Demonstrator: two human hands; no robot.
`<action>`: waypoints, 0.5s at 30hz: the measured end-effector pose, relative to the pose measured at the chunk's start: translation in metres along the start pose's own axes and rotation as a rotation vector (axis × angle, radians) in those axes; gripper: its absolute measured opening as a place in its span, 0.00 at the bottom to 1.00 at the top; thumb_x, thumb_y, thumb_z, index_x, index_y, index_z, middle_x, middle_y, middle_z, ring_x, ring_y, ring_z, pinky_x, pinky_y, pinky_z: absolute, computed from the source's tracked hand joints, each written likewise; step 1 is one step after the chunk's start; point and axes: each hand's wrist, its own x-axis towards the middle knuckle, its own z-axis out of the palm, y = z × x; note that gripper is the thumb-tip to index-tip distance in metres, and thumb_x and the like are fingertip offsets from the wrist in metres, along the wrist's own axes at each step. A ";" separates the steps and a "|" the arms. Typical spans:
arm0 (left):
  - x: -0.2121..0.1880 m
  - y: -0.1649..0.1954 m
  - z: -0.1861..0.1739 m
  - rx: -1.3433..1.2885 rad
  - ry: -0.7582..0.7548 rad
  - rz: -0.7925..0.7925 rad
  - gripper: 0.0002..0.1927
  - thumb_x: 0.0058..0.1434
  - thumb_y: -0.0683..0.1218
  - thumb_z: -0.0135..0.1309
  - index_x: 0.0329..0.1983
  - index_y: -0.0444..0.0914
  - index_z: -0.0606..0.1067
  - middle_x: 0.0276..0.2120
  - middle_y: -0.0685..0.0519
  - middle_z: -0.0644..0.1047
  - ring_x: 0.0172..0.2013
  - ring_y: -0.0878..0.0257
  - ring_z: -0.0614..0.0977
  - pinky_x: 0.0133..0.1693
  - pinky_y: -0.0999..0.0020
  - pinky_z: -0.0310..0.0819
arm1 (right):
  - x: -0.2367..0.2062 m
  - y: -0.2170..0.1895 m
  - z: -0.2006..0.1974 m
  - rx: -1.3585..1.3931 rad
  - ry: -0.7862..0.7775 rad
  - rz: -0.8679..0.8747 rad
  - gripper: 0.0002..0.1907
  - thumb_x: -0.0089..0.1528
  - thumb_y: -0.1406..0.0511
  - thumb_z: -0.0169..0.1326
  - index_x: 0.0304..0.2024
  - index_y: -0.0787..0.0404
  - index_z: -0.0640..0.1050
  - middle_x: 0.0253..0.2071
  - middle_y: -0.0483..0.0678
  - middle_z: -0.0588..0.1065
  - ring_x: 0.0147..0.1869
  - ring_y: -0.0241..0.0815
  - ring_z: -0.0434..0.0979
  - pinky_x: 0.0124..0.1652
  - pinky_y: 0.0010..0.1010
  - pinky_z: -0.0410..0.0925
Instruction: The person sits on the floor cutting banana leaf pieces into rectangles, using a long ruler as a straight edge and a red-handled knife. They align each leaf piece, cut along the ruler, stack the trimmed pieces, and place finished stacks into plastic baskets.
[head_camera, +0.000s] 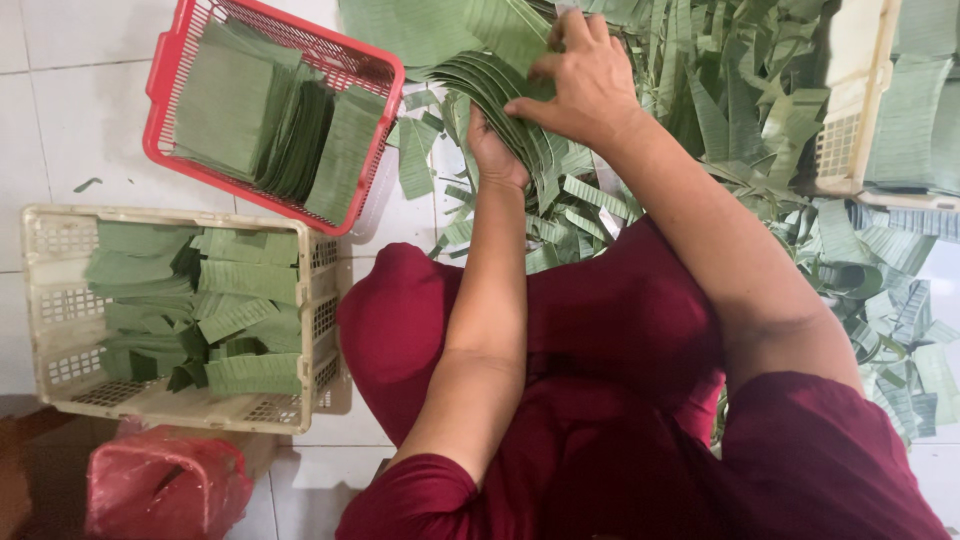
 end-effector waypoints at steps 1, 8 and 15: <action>0.000 0.000 0.000 0.009 0.033 0.014 0.24 0.74 0.61 0.41 0.51 0.39 0.77 0.45 0.51 0.81 0.45 0.56 0.82 0.48 0.59 0.78 | 0.001 0.001 0.002 -0.016 -0.060 0.034 0.23 0.53 0.46 0.70 0.40 0.54 0.86 0.50 0.55 0.70 0.56 0.57 0.67 0.53 0.47 0.64; -0.001 -0.002 0.001 -0.015 -0.064 -0.028 0.24 0.76 0.60 0.42 0.51 0.36 0.77 0.46 0.49 0.81 0.47 0.55 0.82 0.52 0.60 0.77 | 0.000 0.022 0.031 -0.184 -0.066 0.038 0.15 0.59 0.55 0.62 0.43 0.57 0.83 0.47 0.57 0.77 0.55 0.56 0.74 0.54 0.48 0.60; -0.007 -0.003 0.007 -0.003 -0.047 -0.048 0.24 0.74 0.61 0.42 0.51 0.38 0.78 0.45 0.50 0.82 0.44 0.56 0.83 0.49 0.60 0.78 | 0.003 0.039 0.018 -0.257 -0.105 0.132 0.15 0.59 0.65 0.59 0.49 0.58 0.79 0.34 0.56 0.79 0.41 0.57 0.80 0.53 0.49 0.62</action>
